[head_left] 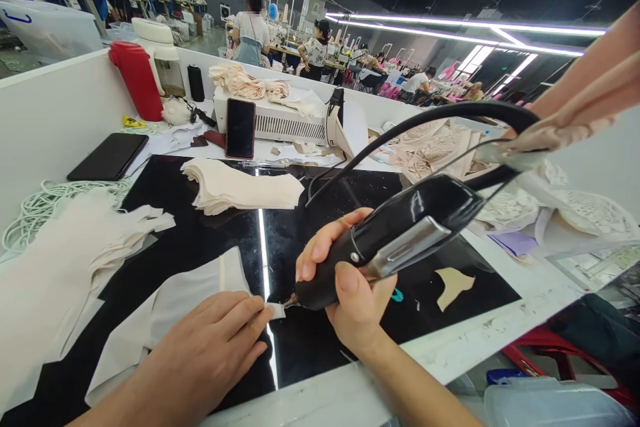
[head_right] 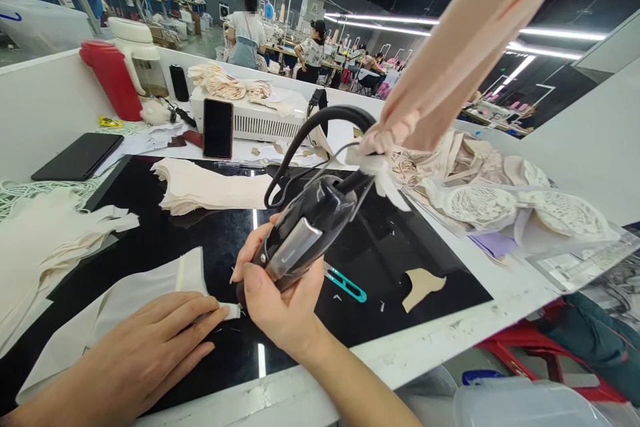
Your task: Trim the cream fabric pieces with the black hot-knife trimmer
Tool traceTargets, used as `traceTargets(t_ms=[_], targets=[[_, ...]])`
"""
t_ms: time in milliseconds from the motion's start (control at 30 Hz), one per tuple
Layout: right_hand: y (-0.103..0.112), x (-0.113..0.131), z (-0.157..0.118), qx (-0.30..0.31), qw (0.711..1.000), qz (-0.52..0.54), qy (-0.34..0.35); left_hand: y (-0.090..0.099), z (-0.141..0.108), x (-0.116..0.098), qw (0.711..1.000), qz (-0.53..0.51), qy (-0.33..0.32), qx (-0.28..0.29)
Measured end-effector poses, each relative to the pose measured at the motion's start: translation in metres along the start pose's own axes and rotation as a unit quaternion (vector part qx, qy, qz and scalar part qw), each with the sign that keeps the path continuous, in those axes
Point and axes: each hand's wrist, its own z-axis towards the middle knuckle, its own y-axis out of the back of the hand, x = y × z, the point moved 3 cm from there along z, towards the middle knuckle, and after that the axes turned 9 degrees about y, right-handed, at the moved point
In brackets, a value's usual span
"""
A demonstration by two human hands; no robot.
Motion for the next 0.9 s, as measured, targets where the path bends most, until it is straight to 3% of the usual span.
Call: traceTargets(t_ms=[500, 900], targets=[[0.000, 0.003, -0.005, 0.002, 1.000, 0.015, -0.002, -0.003, 0.000, 0.005, 0.999, -0.029, 0.012, -0.001], [0.006, 0.006, -0.003, -0.008, 1.000, -0.014, -0.017, -0.003, 0.002, 0.026, 0.987, -0.142, 0.044, 0.057]])
